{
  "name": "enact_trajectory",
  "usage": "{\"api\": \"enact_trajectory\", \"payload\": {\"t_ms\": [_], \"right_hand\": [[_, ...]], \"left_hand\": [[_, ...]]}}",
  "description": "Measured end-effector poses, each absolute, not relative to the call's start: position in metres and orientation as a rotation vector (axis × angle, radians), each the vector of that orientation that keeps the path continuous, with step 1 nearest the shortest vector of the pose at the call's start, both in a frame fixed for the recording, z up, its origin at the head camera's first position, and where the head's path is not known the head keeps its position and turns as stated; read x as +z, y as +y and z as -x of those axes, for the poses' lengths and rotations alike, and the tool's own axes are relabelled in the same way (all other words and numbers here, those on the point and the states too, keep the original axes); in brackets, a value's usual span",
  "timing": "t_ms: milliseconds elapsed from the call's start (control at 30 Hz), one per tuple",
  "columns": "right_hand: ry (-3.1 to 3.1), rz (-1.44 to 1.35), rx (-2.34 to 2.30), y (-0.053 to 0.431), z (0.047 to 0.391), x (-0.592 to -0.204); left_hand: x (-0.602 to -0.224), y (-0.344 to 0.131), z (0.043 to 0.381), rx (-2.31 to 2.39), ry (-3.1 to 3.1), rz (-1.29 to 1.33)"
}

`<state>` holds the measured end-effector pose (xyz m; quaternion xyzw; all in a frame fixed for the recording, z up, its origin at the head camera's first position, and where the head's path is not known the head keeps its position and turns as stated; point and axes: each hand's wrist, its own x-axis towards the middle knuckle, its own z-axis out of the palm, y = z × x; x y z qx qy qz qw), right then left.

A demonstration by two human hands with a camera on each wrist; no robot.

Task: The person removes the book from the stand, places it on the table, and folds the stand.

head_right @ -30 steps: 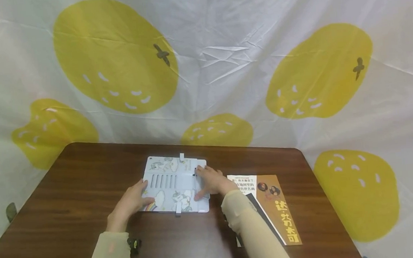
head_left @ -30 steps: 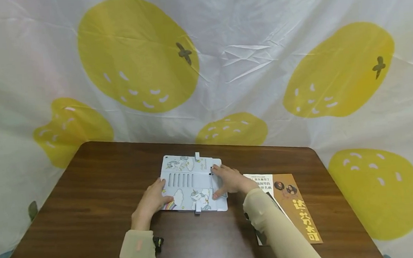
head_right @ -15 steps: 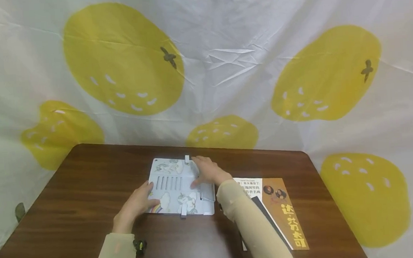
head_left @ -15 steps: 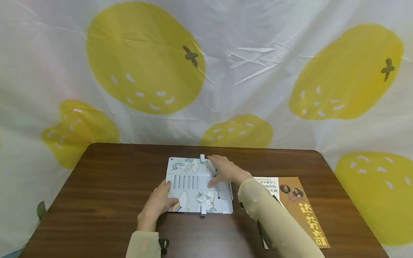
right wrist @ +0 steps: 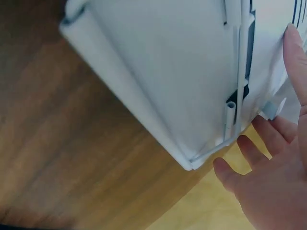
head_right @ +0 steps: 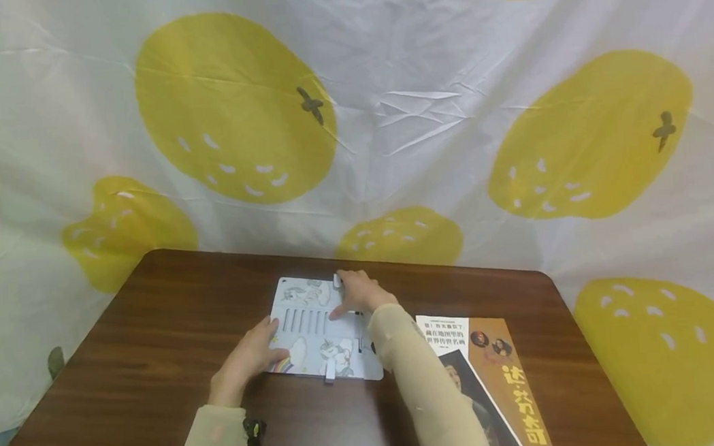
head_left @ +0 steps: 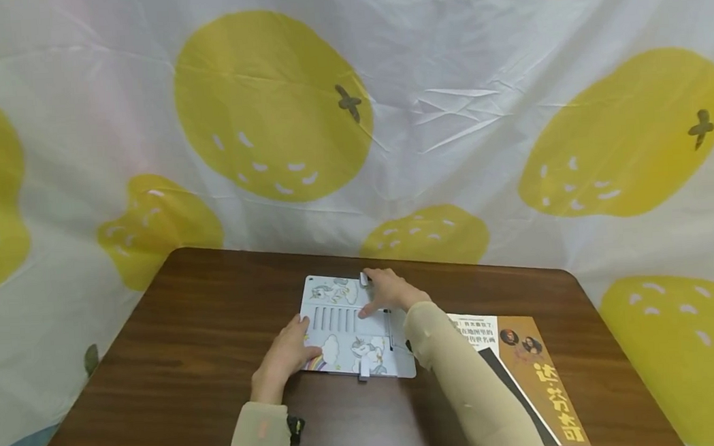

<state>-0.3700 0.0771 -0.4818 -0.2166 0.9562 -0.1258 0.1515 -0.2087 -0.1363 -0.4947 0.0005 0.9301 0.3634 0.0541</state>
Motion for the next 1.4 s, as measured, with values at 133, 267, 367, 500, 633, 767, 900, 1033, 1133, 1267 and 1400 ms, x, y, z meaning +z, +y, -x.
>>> {"api": "enact_trajectory", "payload": {"t_ms": [133, 267, 367, 500, 633, 767, 900, 1033, 1133, 1267, 1400], "right_hand": [[2.755, 0.63, -0.379, 0.077, 0.371, -0.485], [2.763, 0.656, -0.411, 0.076, 0.371, -0.484], [2.756, 0.659, -0.425, 0.076, 0.371, -0.484], [2.753, 0.657, -0.428, 0.077, 0.37, -0.484], [2.754, 0.643, -0.41, 0.077, 0.369, -0.484], [2.752, 0.636, -0.408, 0.077, 0.369, -0.484], [2.753, 0.64, -0.431, 0.078, 0.369, -0.484], [2.759, 0.639, -0.439, 0.081, 0.369, -0.484], [2.76, 0.644, -0.426, 0.082, 0.368, -0.483], [2.752, 0.671, -0.443, 0.083, 0.364, -0.481], [2.776, 0.753, -0.461, 0.083, 0.357, -0.476]], "left_hand": [[-0.494, -0.137, 0.208, 1.107, 2.838, -0.009], [-0.495, -0.137, 0.209, 1.101, 2.851, -0.026], [-0.495, -0.137, 0.209, 1.092, 2.855, -0.038], [-0.495, -0.137, 0.21, 1.088, 2.854, -0.037], [-0.495, -0.138, 0.21, 1.088, 2.852, -0.03], [-0.495, -0.138, 0.212, 1.091, 2.856, -0.027], [-0.496, -0.137, 0.213, 1.095, 2.845, -0.021], [-0.497, -0.135, 0.215, 1.089, 2.839, -0.025], [-0.497, -0.134, 0.216, 1.074, 2.846, -0.035], [-0.496, -0.133, 0.216, 1.06, 2.845, -0.051], [-0.496, -0.136, 0.216, 1.058, 2.842, -0.057]]}}
